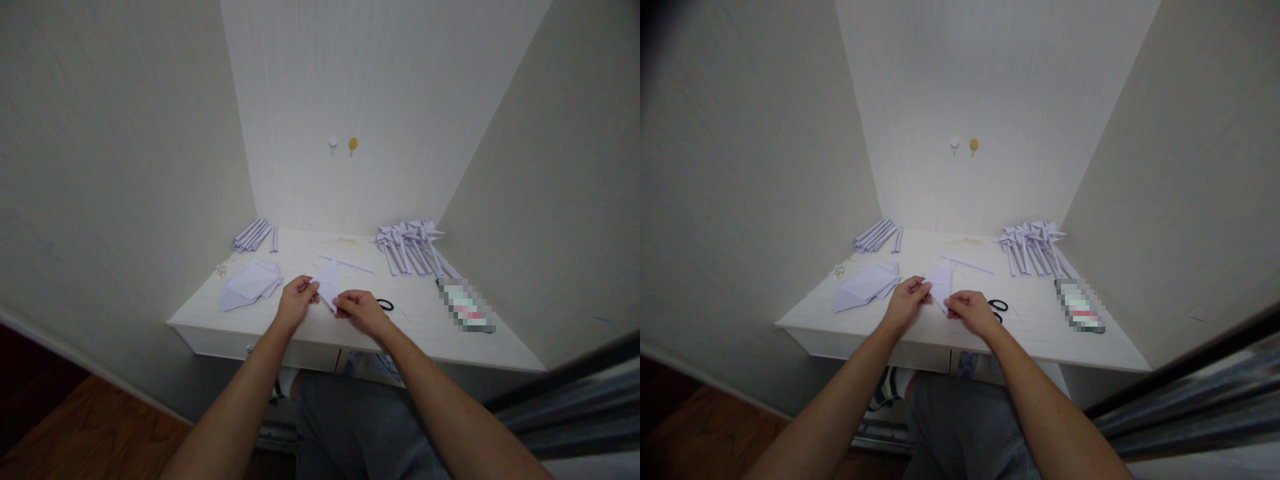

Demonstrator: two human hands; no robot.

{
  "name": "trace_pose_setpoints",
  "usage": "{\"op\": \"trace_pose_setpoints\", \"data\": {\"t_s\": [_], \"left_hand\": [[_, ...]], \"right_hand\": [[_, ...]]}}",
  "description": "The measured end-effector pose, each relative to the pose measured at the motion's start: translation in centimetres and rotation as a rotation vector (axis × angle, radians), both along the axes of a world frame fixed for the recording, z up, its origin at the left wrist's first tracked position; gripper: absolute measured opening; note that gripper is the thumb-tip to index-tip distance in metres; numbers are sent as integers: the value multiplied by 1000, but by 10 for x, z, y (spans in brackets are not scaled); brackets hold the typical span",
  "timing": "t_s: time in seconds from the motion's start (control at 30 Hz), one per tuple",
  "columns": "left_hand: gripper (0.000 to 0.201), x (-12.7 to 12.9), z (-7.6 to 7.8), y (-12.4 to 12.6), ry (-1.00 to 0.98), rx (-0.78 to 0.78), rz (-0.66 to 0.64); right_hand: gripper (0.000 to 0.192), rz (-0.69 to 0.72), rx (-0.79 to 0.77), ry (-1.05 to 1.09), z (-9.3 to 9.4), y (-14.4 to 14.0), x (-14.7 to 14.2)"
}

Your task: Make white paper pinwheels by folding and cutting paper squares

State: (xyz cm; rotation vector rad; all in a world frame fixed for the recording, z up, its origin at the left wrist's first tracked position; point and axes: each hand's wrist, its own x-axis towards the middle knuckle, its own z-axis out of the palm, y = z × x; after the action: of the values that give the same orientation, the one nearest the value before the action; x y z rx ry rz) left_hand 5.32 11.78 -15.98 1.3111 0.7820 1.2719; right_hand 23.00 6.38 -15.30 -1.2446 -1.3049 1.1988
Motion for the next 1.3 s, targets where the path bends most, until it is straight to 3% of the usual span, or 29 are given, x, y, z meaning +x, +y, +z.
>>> {"op": "trace_pose_setpoints", "data": {"t_s": [0.5, 0.83, 1.3], "left_hand": [[30, 0, 4, -3, -61, -68, 46], [22, -2, 11, -8, 40, -76, -119], [17, -1, 9, -6, 70, -63, -113]], "right_hand": [[30, -12, 11, 43, 4, -4, -6], [37, -123, 41, 170, -1, 1, -2], [29, -197, 36, 337, 1, -1, 1]]}}
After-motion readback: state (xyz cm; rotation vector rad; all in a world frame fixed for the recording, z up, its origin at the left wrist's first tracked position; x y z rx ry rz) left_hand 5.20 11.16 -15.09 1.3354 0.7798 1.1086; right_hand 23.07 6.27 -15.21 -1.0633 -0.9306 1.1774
